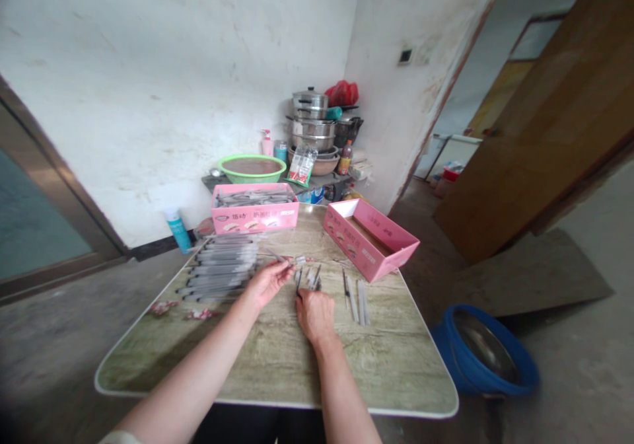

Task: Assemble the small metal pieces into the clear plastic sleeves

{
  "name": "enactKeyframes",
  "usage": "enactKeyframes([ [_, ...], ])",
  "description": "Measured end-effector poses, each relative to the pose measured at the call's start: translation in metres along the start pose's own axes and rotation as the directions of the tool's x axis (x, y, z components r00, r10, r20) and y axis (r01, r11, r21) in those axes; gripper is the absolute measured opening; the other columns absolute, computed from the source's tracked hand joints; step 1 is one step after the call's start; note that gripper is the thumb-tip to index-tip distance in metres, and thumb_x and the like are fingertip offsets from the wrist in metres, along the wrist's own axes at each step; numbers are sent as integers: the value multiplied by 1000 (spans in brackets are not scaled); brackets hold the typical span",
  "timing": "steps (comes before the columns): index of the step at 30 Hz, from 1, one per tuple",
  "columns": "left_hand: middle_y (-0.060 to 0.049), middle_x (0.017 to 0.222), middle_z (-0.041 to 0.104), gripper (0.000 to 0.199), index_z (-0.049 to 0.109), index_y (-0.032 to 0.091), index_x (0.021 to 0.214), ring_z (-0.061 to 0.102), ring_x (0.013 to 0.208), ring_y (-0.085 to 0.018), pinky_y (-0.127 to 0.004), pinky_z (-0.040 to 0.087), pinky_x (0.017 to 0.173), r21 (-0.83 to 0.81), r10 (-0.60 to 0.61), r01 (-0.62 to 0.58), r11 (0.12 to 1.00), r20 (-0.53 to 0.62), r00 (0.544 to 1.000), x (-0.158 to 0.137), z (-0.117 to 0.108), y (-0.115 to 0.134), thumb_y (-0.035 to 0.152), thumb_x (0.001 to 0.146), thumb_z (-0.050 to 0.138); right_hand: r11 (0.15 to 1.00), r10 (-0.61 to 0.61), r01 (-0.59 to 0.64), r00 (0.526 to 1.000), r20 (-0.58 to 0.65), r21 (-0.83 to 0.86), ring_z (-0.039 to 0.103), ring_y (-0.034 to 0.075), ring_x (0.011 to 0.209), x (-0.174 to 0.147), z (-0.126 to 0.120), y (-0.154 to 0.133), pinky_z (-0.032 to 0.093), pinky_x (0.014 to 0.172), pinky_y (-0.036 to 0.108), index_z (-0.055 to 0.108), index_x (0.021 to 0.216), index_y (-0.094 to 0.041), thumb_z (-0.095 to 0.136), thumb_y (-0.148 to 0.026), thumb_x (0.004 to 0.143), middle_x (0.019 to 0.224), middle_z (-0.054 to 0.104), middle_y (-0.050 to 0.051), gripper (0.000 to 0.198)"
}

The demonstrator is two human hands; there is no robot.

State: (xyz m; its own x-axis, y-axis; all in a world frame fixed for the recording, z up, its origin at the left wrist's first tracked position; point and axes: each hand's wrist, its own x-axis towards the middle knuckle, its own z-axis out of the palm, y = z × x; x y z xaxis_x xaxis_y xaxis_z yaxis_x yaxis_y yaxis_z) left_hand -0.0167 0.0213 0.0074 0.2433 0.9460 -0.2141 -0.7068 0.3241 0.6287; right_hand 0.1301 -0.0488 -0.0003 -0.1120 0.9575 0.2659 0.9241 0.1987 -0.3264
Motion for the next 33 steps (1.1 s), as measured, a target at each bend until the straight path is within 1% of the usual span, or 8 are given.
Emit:
enactKeyframes([
  [4,-13,77,73,8,69,6,85,71,72,-17,-22,57,64,90,-4,0,996,46,999,2,-4,-3,8,82,63,942,153,-97,976,-152,322,58,15,56,1,-2,-1,34,54,23,69,83,-19,54,-27,81,63,66,3,16],
  [8,-13,80,73,7,70,6,84,70,74,-17,-24,57,70,87,-5,-3,996,88,996,1,-5,-5,10,81,64,652,313,-55,928,-202,756,56,14,52,4,-6,4,42,53,24,66,88,-14,57,-33,78,63,65,1,23],
  [11,-10,80,73,7,70,7,83,68,71,-14,-22,56,70,99,11,-23,995,118,993,-1,-3,-7,8,76,69,468,327,-26,934,-145,883,59,16,55,6,-6,8,47,57,27,67,87,-14,60,-35,77,64,66,1,24],
  [14,-9,78,72,12,70,7,85,67,67,-12,-21,55,67,150,-1,-20,988,142,990,-3,-1,-9,8,72,72,386,314,-21,943,-109,922,62,18,58,7,-4,8,50,61,30,69,93,-14,63,-35,76,66,68,1,27],
  [18,-6,72,69,16,69,8,84,65,62,-11,-20,54,61,202,-11,-18,979,141,990,-5,1,-10,10,70,75,353,305,0,946,-115,936,62,17,57,8,-3,5,49,59,28,66,89,-15,67,-33,74,66,67,1,23],
  [21,-5,72,67,18,68,9,84,65,62,-11,-20,54,60,223,-7,-29,974,161,987,-3,0,-12,12,69,77,401,283,18,949,-142,916,60,16,58,7,-3,3,48,60,27,64,78,-16,65,-32,76,64,65,0,16],
  [27,-5,73,66,25,67,9,86,64,63,-12,-21,54,60,268,-7,-51,962,210,978,-1,-4,-16,18,67,80,483,262,1,954,-146,876,59,16,61,6,-1,5,46,62,26,66,80,-15,62,-30,78,66,66,1,16],
  [33,-5,72,66,27,66,9,86,64,63,-12,-21,53,60,286,-11,-55,957,221,975,-2,-4,-16,20,66,81,450,264,0,955,-133,893,59,16,60,7,-2,4,46,60,26,65,81,-15,61,-29,78,67,66,1,15],
])
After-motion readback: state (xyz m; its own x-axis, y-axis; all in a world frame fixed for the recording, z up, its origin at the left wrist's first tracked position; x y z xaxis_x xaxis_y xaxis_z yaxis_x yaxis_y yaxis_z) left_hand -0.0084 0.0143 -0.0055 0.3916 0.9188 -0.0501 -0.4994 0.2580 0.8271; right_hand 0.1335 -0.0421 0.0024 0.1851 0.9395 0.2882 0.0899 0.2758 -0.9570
